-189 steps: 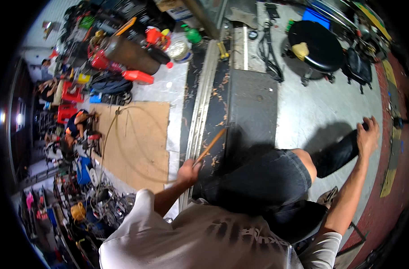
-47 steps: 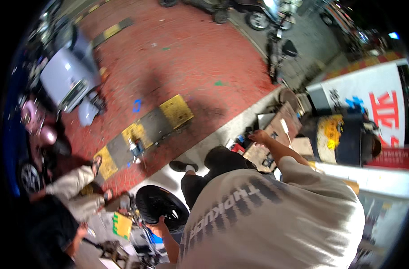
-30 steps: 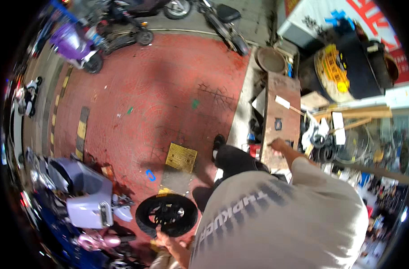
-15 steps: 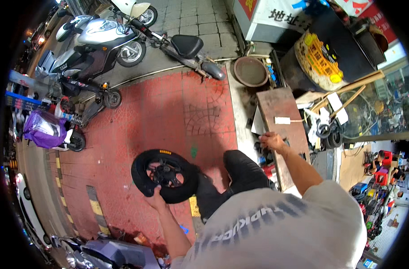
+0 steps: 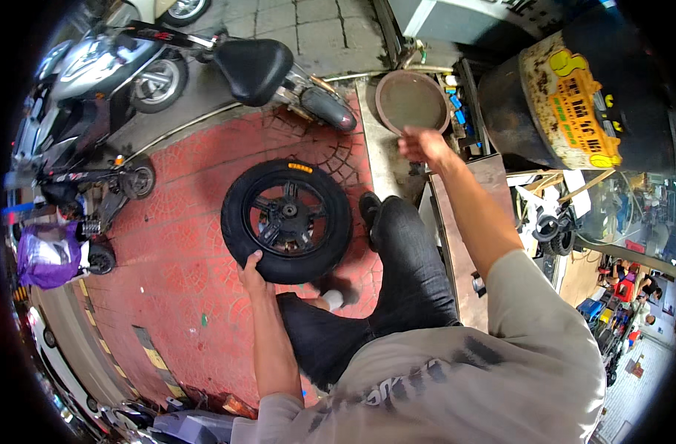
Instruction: The person uses a tire iron to pry a motorcycle tire onto a rim, inflates the tire using a hose, and applies liquid to the tire bead to check for leaks while holding the tire on their lap.
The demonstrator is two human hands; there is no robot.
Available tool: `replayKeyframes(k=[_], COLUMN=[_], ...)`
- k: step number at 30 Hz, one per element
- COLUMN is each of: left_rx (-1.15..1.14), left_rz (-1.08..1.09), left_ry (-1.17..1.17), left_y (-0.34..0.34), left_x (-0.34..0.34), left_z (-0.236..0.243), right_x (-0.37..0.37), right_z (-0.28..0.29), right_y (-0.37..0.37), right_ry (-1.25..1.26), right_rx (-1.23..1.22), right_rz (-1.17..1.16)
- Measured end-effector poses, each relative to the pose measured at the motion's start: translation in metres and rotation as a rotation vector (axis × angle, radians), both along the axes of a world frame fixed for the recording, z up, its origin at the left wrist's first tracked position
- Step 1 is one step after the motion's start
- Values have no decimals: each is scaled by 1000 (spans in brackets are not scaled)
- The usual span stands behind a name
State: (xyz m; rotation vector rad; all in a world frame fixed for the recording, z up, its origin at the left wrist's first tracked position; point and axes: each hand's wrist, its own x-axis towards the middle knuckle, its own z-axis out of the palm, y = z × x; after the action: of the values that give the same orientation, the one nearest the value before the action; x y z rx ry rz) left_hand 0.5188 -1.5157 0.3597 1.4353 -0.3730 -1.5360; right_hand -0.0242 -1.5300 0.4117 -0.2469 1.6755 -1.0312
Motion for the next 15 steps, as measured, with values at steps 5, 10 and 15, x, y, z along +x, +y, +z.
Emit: replayKeyframes(k=[5, 10, 15], left_rx=[40, -71, 82], left_rz=[31, -31, -181], left_ry=[138, 147, 78], left_y=[-57, -86, -105], left_x=[-86, -149, -102], left_z=[-161, -311, -351], right_x=[-78, -183, -226], right_z=[-182, -325, -399], right_y=[-111, -161, -171], right_ry=[80, 162, 54], right_rx=[23, -4, 81], right_rz=[-122, -206, -219])
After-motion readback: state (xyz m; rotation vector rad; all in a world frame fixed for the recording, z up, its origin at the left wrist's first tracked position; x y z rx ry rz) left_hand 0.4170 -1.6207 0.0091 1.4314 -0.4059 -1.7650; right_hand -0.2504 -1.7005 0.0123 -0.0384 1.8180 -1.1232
